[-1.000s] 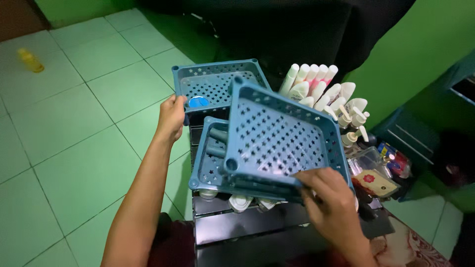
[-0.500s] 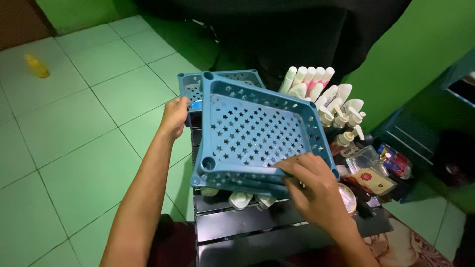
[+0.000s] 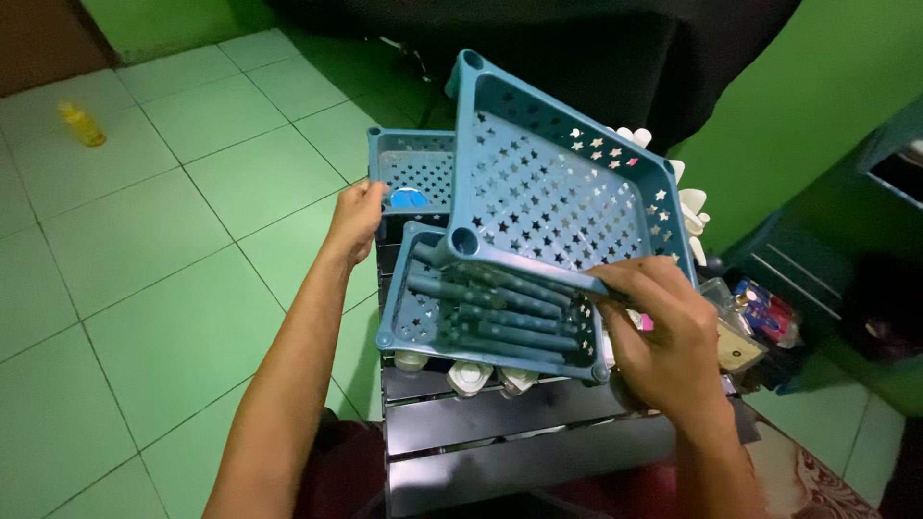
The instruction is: The person assembles a blue plastic storage rack by inserting cylindrical rods into the corner holes of perforated trays. They repeatedly insert and remove the rods to fit the trays together, eventually stacking the assembled units on a metal stand.
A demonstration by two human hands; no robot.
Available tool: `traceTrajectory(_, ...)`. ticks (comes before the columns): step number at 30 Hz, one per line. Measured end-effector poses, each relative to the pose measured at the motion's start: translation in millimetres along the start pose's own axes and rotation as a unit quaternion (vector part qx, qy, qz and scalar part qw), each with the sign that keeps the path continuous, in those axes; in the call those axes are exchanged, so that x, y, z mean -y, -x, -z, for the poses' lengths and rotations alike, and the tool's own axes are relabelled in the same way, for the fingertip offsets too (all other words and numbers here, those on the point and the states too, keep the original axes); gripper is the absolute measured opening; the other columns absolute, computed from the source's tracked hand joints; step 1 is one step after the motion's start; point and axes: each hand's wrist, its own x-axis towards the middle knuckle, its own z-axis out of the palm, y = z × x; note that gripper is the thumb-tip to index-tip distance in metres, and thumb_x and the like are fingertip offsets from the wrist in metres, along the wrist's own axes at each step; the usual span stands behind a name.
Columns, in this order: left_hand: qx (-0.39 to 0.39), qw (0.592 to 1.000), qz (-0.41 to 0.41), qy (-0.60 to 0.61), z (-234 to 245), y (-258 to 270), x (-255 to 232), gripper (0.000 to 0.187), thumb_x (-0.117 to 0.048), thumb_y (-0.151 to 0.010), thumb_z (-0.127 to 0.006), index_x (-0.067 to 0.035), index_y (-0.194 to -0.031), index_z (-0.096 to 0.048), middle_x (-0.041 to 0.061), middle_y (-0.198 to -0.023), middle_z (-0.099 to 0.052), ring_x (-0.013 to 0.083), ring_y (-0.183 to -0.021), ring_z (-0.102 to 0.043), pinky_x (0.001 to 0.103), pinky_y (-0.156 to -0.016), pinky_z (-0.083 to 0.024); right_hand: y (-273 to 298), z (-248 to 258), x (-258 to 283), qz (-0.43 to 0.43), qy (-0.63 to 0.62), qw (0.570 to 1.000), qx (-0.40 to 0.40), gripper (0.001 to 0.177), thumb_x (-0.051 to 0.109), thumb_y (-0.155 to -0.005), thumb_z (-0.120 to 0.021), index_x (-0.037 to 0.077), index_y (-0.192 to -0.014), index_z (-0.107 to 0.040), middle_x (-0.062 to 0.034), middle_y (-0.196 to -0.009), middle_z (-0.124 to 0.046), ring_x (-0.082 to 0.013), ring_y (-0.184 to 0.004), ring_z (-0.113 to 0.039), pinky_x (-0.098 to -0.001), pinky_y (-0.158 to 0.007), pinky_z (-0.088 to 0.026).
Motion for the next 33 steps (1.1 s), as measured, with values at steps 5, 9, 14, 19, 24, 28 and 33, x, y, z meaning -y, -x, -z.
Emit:
traceTrajectory(5, 0.02, 0.999, 0.018, 0.021, -9.2, 13.2, 5.5, 0.021, -0.017, -0.096, -0.057, -0.001, -0.097, -0.07, 0.003, -0.084, -0.067, 0.0117, -0.072, -0.06, 0.029, -0.065, -0.05, 0.2, 5.4, 0.5, -0.008, 0.007, 1.0, -0.005, 0.029, -0.01, -0.08, -0.069, 0.001, -0.106, -0.073, -0.0113, -0.101, -0.071, -0.0223, -0.092, -0.069, -0.0305, -0.076, -0.057)
traceTrajectory(9, 0.014, 0.999, 0.032, 0.007, -14.0, 23.3, 4.3, 0.021, -0.017, -0.095, -0.058, -0.001, -0.1, -0.069, 0.003, -0.085, -0.068, 0.0125, -0.071, -0.062, 0.03, -0.065, -0.052, 1.4, 6.1, -0.9, -0.008, 0.002, 1.0, 0.0, 0.029, -0.008, -0.08, -0.07, 0.002, -0.107, -0.073, -0.0116, -0.101, -0.071, -0.0234, -0.093, -0.069, -0.0313, -0.077, -0.057)
traceTrajectory(14, 0.02, 0.998, 0.035, -0.042, -17.5, 30.9, 0.5, 0.028, -0.023, -0.095, -0.059, -0.002, -0.109, -0.071, 0.005, -0.091, -0.071, 0.0125, -0.075, -0.063, 0.03, -0.067, -0.053, 1.0, 1.0, -3.5, 0.027, 0.028, 0.999, 0.008, 0.027, -0.004, -0.08, -0.073, 0.002, -0.106, -0.073, -0.0119, -0.099, -0.069, -0.0282, -0.092, -0.067, -0.0375, -0.079, -0.053)
traceTrajectory(19, -0.054, 0.995, -0.034, -0.071, -14.6, 39.1, -14.0, 0.04, -0.037, -0.101, -0.059, -0.001, -0.115, -0.066, 0.006, -0.101, -0.073, 0.0141, -0.09, -0.066, 0.031, -0.082, -0.052, -1.1, -8.2, -5.1, 0.074, 0.073, 0.993, 0.048, 0.032, -0.004, -0.078, -0.071, 0.007, -0.108, -0.074, -0.0079, -0.096, -0.069, -0.027, -0.092, -0.064, -0.0397, -0.082, -0.048)
traceTrajectory(24, -0.206, 0.953, -0.167, -0.149, -11.4, 77.8, -41.6, 0.045, -0.041, -0.104, -0.055, 0.001, -0.116, -0.063, 0.009, -0.109, -0.068, 0.0182, -0.1, -0.064, 0.033, -0.09, -0.05, -4.7, -18.7, -7.5, 0.119, 0.108, 0.985, 0.064, 0.031, -0.001, -0.08, -0.071, 0.01, -0.108, -0.075, -0.0037, -0.097, -0.069, -0.0246, -0.091, -0.061, -0.0389, -0.082, -0.043)
traceTrajectory(28, -0.131, 0.973, -0.169, -0.091, -15.7, 116.8, -73.1, 0.052, -0.045, -0.107, -0.043, 0.0, -0.12, -0.065, 0.008, -0.104, -0.07, 0.0177, -0.096, -0.065, 0.034, -0.087, -0.049, -7.4, -32.3, -9.7, 0.156, 0.143, 0.976, 0.042, 0.026, 0.001, -0.084, -0.07, 0.014, -0.106, -0.075, -0.0003, -0.097, -0.068, -0.0228, -0.094, -0.061, -0.0396, -0.087, -0.04)
traceTrajectory(33, 0.052, 0.993, -0.103, 0.032, -40.2, 162.8, -94.9, 0.05, -0.036, -0.106, -0.048, -0.004, -0.144, -0.053, 0.008, -0.109, -0.07, 0.0142, -0.092, -0.06, 0.032, -0.084, -0.049, -5.9, -43.4, -10.8, 0.144, 0.173, 0.973, 0.045, 0.026, 0.004, -0.086, -0.071, 0.017, -0.107, -0.077, 0.0015, -0.098, -0.069, -0.0213, -0.097, -0.06, -0.0427, -0.093, -0.036)
